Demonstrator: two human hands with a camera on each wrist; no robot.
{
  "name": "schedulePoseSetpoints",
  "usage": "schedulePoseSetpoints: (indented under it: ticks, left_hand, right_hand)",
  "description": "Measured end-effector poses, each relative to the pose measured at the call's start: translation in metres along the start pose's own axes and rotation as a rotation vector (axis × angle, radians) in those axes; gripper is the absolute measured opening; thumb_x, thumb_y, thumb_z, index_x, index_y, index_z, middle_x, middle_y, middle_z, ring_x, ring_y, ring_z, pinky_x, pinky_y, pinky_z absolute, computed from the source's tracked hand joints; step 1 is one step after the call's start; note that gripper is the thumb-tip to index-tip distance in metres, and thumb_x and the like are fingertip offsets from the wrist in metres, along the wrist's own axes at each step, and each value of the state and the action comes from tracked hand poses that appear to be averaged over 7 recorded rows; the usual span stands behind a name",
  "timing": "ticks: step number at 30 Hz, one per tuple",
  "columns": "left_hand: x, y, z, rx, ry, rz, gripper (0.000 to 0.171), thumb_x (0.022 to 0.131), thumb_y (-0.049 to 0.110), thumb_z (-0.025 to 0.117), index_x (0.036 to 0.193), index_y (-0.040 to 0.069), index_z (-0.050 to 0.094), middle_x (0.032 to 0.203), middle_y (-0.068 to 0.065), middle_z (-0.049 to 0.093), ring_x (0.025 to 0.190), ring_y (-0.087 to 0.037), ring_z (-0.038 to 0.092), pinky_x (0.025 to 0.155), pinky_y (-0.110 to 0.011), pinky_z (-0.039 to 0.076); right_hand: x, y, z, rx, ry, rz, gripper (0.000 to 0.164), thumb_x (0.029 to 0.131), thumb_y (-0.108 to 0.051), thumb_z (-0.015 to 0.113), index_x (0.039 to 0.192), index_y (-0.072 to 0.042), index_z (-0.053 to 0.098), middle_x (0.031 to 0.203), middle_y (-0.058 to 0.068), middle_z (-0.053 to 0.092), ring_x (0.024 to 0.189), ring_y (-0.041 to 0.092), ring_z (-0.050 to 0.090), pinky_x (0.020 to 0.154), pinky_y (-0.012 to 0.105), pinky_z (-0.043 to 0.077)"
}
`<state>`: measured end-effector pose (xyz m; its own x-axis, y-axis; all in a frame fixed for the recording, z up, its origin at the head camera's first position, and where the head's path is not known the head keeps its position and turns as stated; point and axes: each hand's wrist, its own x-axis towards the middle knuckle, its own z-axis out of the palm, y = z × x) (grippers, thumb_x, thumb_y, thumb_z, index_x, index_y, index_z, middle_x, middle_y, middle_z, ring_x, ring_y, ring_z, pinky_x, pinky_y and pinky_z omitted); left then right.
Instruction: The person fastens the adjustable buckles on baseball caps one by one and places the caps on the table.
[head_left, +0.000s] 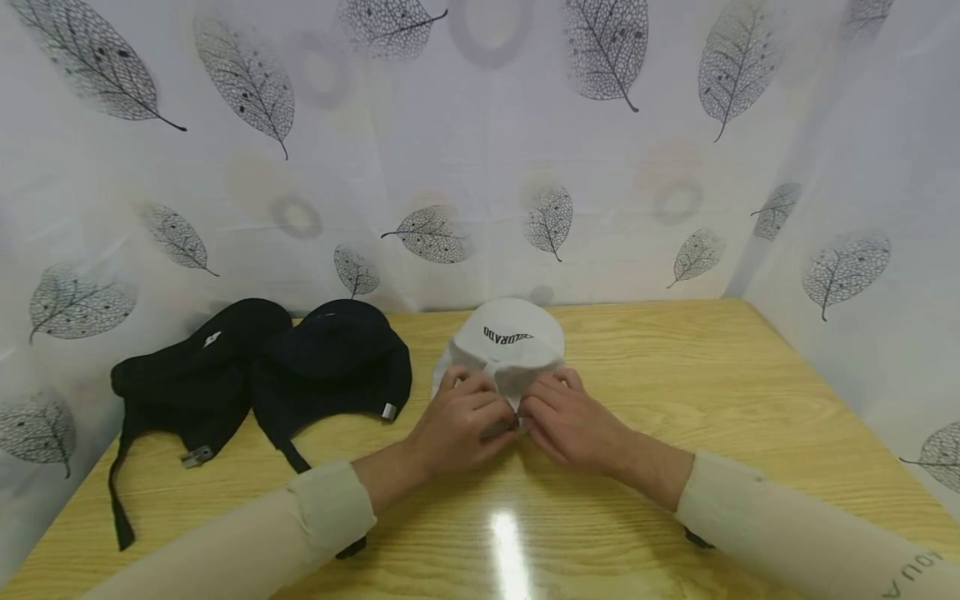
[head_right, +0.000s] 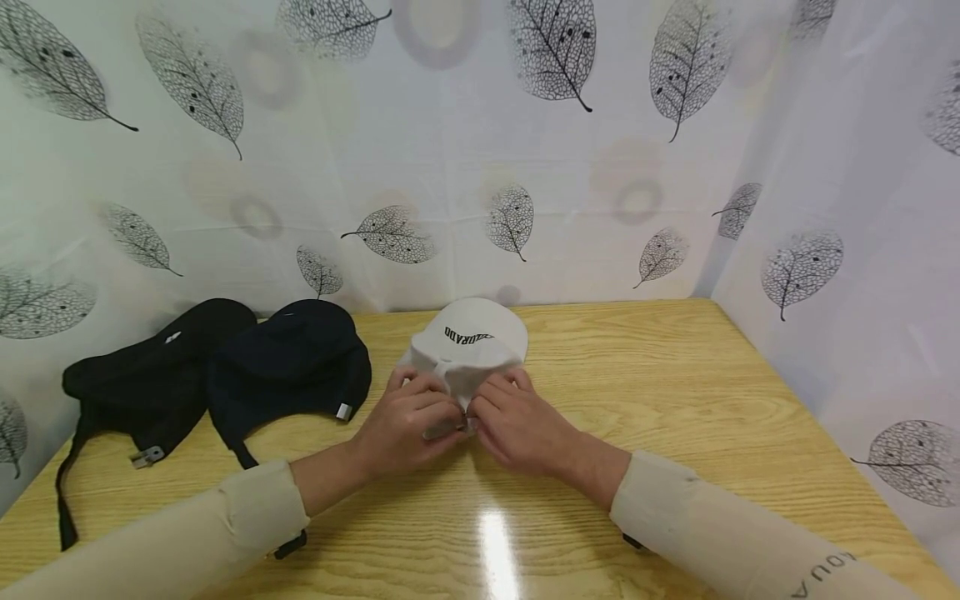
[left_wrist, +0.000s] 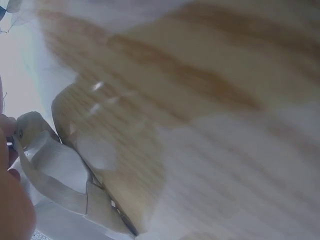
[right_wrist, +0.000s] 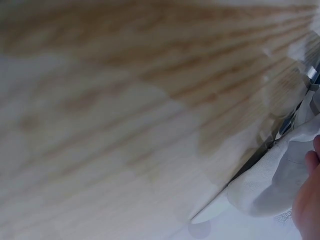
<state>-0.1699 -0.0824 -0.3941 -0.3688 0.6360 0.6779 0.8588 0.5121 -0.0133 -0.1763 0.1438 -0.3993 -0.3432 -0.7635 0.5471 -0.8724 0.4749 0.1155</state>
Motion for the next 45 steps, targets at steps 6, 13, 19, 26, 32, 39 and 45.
schedulePoseSetpoints:
  ticks: [6, 13, 19, 26, 32, 39, 45]
  left_hand:
    - [0.0009, -0.0007, 0.0011, -0.004, 0.031, 0.044, 0.014, 0.076, 0.024, 0.085, 0.080, 0.019, 0.073, 0.077, 0.011, 0.069, 0.083, -0.011, 0.058, 0.082, -0.032, 0.043]
    - [0.0019, -0.0002, 0.0008, -0.004, 0.045, 0.074, 0.013, 0.075, 0.020, 0.085, 0.080, 0.016, 0.073, 0.079, 0.008, 0.070, 0.082, -0.012, 0.060, 0.077, -0.027, 0.048]
    - [0.0016, 0.0001, 0.0004, -0.008, 0.034, 0.046, 0.014, 0.073, 0.020, 0.085, 0.080, 0.016, 0.073, 0.082, 0.008, 0.072, 0.085, -0.013, 0.060, 0.079, -0.029, 0.048]
    - [0.0018, -0.0016, 0.0021, -0.014, 0.061, 0.070, 0.016, 0.073, 0.018, 0.085, 0.081, 0.015, 0.072, 0.081, 0.007, 0.071, 0.085, -0.015, 0.060, 0.082, -0.029, 0.048]
    - [0.0018, -0.0016, 0.0018, -0.012, 0.060, 0.072, 0.016, 0.074, 0.019, 0.085, 0.083, 0.014, 0.072, 0.082, 0.006, 0.071, 0.086, -0.015, 0.061, 0.083, -0.029, 0.049]
    - [0.0022, -0.0014, 0.0006, -0.018, 0.049, 0.069, 0.016, 0.075, 0.019, 0.085, 0.083, 0.014, 0.073, 0.083, 0.006, 0.071, 0.085, -0.014, 0.061, 0.080, -0.028, 0.049]
    - [0.0024, -0.0011, -0.0006, -0.033, 0.046, 0.059, 0.015, 0.074, 0.017, 0.085, 0.084, 0.014, 0.074, 0.082, 0.006, 0.072, 0.083, -0.013, 0.062, 0.078, -0.027, 0.050]
  right_hand:
    - [0.0018, 0.0002, 0.0010, -0.018, 0.032, -0.015, 0.008, 0.092, -0.018, 0.054, 0.094, -0.014, 0.061, 0.095, -0.001, 0.059, 0.095, 0.019, 0.057, 0.090, 0.040, 0.039]
    - [0.0036, 0.0000, 0.0007, -0.036, 0.062, -0.027, 0.016, 0.096, -0.020, 0.049, 0.090, -0.013, 0.061, 0.091, 0.000, 0.060, 0.092, 0.020, 0.059, 0.088, 0.037, 0.043]
    - [0.0032, -0.0001, 0.0007, -0.042, 0.071, -0.018, 0.018, 0.096, -0.021, 0.047, 0.090, -0.013, 0.061, 0.090, -0.001, 0.059, 0.092, 0.021, 0.060, 0.088, 0.037, 0.043]
    - [0.0033, -0.0014, 0.0007, -0.082, 0.078, -0.004, 0.023, 0.098, -0.022, 0.042, 0.089, -0.013, 0.061, 0.088, -0.001, 0.060, 0.089, 0.020, 0.060, 0.089, 0.038, 0.043]
    - [0.0035, -0.0012, 0.0005, -0.088, 0.087, 0.008, 0.020, 0.095, -0.021, 0.044, 0.087, -0.013, 0.060, 0.086, -0.002, 0.058, 0.086, 0.019, 0.059, 0.089, 0.040, 0.043]
    - [0.0030, -0.0020, -0.0002, -0.091, 0.087, 0.039, 0.018, 0.093, -0.020, 0.044, 0.085, -0.013, 0.059, 0.084, -0.002, 0.057, 0.085, 0.020, 0.057, 0.089, 0.042, 0.041]
    - [0.0024, -0.0017, 0.0011, -0.112, 0.092, 0.072, 0.014, 0.089, -0.019, 0.046, 0.081, -0.013, 0.056, 0.080, -0.001, 0.054, 0.081, 0.020, 0.054, 0.086, 0.042, 0.040]
